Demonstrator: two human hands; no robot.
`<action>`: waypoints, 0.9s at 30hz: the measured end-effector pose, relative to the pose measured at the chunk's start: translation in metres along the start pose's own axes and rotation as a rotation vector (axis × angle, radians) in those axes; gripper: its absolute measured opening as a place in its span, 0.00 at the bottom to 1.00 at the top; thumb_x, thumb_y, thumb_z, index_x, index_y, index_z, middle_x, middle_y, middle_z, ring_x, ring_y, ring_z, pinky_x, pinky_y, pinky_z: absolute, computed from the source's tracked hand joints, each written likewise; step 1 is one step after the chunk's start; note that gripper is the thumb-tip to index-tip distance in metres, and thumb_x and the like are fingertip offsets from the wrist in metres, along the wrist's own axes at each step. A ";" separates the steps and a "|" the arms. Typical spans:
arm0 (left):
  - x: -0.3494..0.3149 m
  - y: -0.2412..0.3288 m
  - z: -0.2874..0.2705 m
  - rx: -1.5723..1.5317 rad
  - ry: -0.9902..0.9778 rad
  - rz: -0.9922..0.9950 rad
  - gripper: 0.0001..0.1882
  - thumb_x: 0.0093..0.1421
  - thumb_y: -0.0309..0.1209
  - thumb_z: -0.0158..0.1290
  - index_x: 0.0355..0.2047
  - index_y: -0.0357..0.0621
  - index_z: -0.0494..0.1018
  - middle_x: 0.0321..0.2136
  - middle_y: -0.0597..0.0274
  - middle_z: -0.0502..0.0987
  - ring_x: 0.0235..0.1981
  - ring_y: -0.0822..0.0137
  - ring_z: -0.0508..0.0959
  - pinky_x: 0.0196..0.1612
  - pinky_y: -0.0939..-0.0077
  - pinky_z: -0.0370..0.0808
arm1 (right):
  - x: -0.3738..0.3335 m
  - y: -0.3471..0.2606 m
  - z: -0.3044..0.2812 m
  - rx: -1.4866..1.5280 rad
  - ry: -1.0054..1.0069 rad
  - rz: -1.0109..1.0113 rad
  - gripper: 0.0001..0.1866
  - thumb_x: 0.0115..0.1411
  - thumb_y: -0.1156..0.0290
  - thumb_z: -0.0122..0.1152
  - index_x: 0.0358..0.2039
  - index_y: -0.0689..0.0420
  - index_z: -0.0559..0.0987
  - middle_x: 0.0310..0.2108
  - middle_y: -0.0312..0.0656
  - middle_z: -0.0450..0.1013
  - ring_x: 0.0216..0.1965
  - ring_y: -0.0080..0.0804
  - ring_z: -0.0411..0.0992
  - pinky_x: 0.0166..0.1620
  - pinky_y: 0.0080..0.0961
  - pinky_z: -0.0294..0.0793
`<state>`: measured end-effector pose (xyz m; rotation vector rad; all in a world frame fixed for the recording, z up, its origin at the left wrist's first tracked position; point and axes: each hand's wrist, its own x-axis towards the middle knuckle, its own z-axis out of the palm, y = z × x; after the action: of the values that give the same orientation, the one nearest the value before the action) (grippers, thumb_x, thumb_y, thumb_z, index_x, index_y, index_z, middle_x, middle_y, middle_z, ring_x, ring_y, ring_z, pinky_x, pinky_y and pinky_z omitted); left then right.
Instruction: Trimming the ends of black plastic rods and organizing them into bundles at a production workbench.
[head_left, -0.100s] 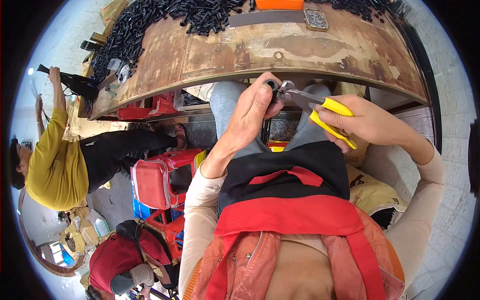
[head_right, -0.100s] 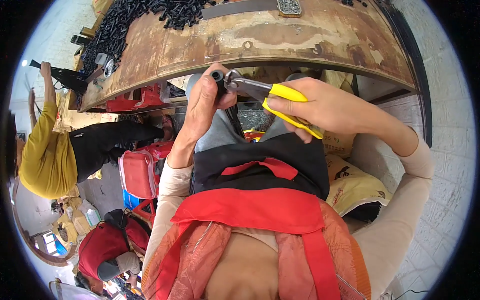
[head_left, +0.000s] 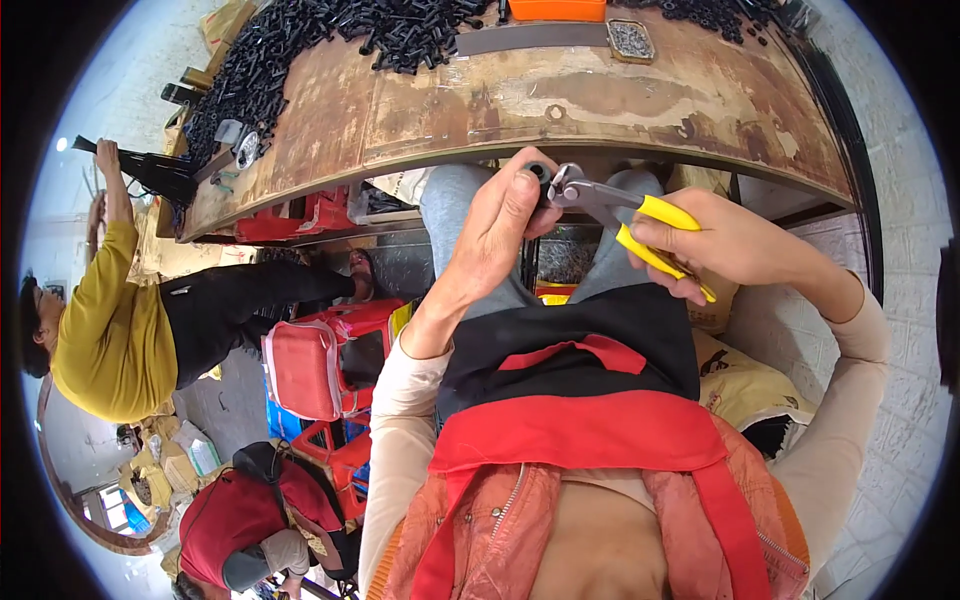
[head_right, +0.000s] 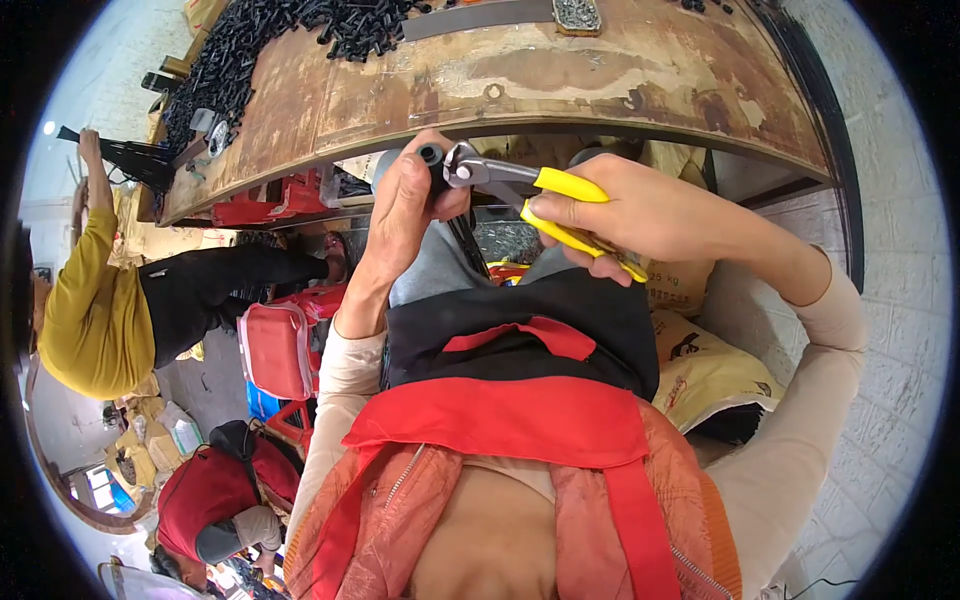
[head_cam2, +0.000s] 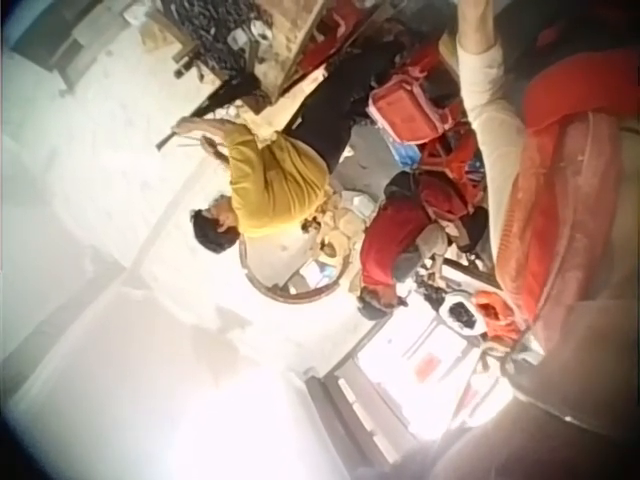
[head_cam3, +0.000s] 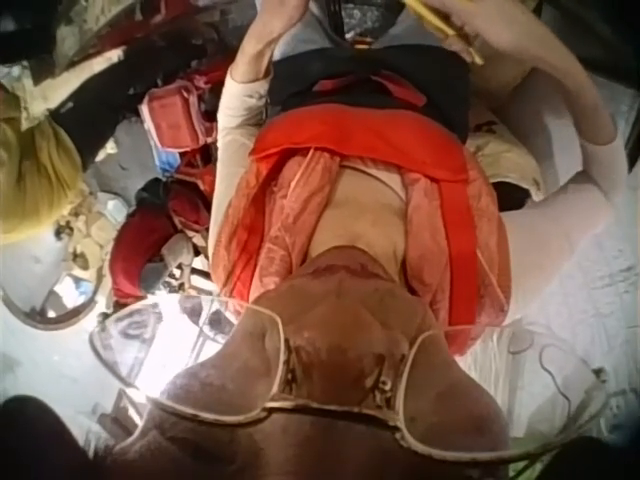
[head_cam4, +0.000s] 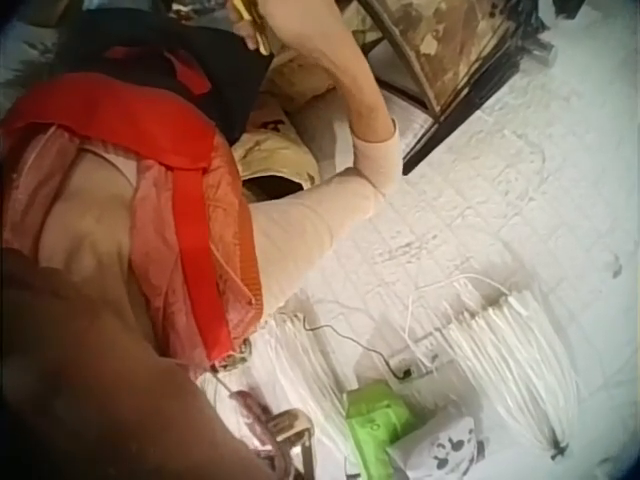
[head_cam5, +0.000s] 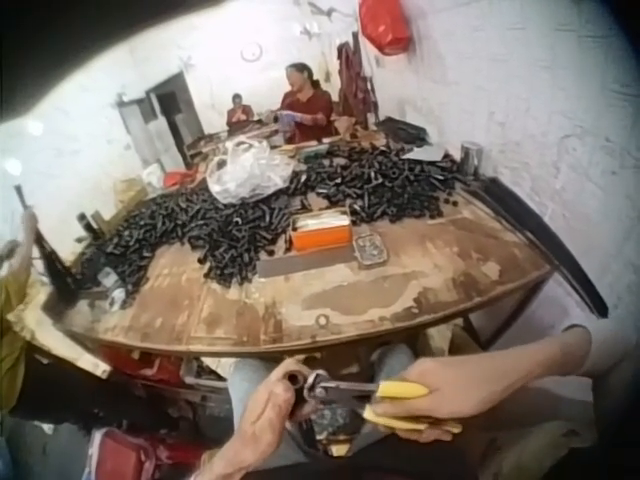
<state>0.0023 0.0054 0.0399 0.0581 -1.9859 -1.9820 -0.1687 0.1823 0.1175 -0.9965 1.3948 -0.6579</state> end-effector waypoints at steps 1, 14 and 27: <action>-0.002 -0.002 -0.002 -0.035 -0.020 0.010 0.29 0.69 0.56 0.34 0.37 0.39 0.65 0.20 0.71 0.61 0.21 0.79 0.57 0.25 0.82 0.53 | 0.001 0.000 -0.001 0.031 -0.066 0.031 0.18 0.70 0.58 0.44 0.35 0.60 0.73 0.17 0.33 0.69 0.19 0.19 0.70 0.25 0.17 0.65; 0.002 0.002 0.003 0.002 -0.055 -0.027 0.28 0.70 0.54 0.33 0.40 0.37 0.66 0.19 0.72 0.60 0.21 0.80 0.56 0.24 0.83 0.53 | -0.014 0.002 0.010 -0.263 0.248 -0.007 0.15 0.66 0.60 0.51 0.41 0.60 0.74 0.20 0.41 0.69 0.22 0.29 0.66 0.28 0.29 0.65; 0.028 0.148 -0.139 -0.663 0.085 0.069 0.24 0.68 0.51 0.41 0.35 0.40 0.71 0.20 0.65 0.67 0.23 0.67 0.68 0.31 0.71 0.65 | 0.028 0.040 -0.056 -0.251 0.602 0.030 0.20 0.65 0.55 0.53 0.51 0.56 0.71 0.26 0.33 0.69 0.22 0.19 0.66 0.23 0.19 0.66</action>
<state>0.0424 -0.1312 0.1870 -0.0815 -1.1793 -2.4323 -0.2277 0.1664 0.0752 -1.0120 2.0545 -0.8137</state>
